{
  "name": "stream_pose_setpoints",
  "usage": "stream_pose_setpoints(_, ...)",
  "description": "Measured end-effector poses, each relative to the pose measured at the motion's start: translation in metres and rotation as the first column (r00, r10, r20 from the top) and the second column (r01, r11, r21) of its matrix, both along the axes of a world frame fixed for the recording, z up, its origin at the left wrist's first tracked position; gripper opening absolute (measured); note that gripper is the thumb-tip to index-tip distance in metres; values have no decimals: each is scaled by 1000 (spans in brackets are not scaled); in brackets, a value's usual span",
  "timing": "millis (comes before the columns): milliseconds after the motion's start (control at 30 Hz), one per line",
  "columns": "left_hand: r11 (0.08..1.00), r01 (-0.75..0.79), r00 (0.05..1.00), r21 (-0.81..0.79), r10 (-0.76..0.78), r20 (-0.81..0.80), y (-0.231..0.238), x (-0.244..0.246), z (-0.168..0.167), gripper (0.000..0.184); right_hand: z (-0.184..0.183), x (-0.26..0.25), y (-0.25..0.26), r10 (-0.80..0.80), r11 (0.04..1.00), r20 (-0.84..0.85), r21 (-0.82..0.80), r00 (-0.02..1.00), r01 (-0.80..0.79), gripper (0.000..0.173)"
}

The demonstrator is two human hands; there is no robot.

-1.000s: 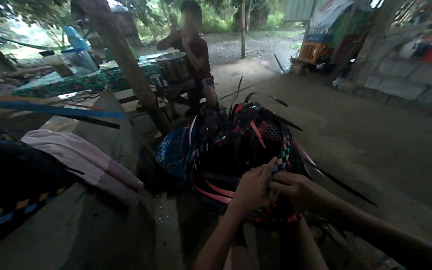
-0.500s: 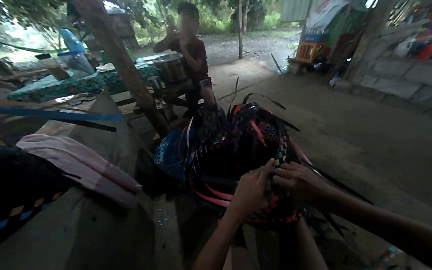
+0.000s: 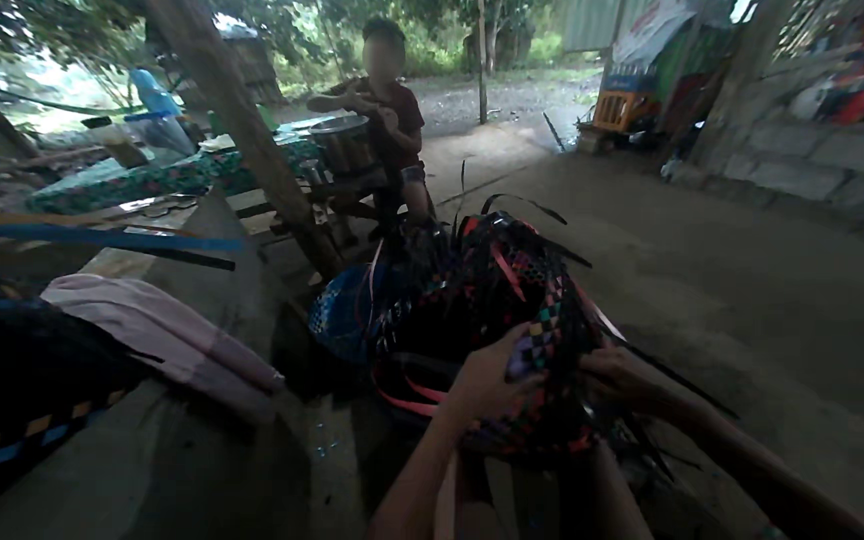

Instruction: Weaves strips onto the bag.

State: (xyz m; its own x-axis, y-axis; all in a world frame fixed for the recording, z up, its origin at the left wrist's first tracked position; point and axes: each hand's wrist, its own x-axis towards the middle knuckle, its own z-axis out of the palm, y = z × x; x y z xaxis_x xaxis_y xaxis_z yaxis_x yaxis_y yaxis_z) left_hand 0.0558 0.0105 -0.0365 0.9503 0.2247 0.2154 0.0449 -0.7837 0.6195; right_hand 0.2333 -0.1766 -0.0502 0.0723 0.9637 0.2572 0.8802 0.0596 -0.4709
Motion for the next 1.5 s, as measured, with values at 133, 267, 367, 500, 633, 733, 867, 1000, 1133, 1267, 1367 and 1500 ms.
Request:
stream_pose_setpoints(133, 999, -43, 999, -28, 44, 30, 4, 9, -13, 44, -15, 3, -21, 69, 975, 40, 209, 997, -76, 18)
stream_pose_setpoints(267, 992, -89, 992, 91, 81, 96, -4, 12, -7, 45, 0, -3, -28, -7, 956, -20, 295, 1000, 13, 22)
stream_pose_setpoints(367, 993, -114, 993, -16, 114, -12, -5, 10, 4, 52, 1, -15, -15, -226, 873, -140, 410, 964, 264, 20)
stream_pose_setpoints(500, 996, -49, 998, -75, 51, 28, -2, 10, -1, 48, -26, -38, 25, -438, 629, -302, 569, 847, 529, 18)
stream_pose_setpoints(633, 992, -84, 996, -89, 87, 33, 2, 7, -5, 46, -40, -48, 38, -392, 637, -262, 615, 882, 465, 19)
stream_pose_setpoints(733, 982, -118, 993, -145, 119, 0, 8, 9, -6, 46, -38, -52, 34, -422, 657, -223, 593, 879, 466, 13)
stream_pose_setpoints(867, 986, -101, 995, -136, 100, -15, 5, 12, -3, 46, -22, -55, 36, -446, 698, -154, 556, 882, 451, 9)
stream_pose_setpoints(1000, 994, -58, 997, -87, 62, 38, 5, 14, -7, 44, -18, -56, 46, -407, 786, 6, 512, 913, 347, 9)
stream_pose_setpoints(1133, 991, -85, 996, -103, 88, 29, 11, 12, -11, 45, -2, -46, 35, -194, 940, -6, 285, 981, 187, 15)
stream_pose_setpoints(1267, 990, -77, 996, -119, 81, 31, 11, 12, -11, 43, -4, -22, 26, -49, 935, -167, 340, 985, 104, 27)
stream_pose_setpoints(1367, 992, -23, 998, -121, 31, 61, 7, 16, -10, 44, -13, -21, 34, -85, 882, -244, 433, 966, 186, 17)
stream_pose_setpoints(1500, 989, -24, 999, -146, 20, -27, 13, 17, -3, 47, -25, -31, 45, -139, 845, -214, 484, 967, 229, 16)
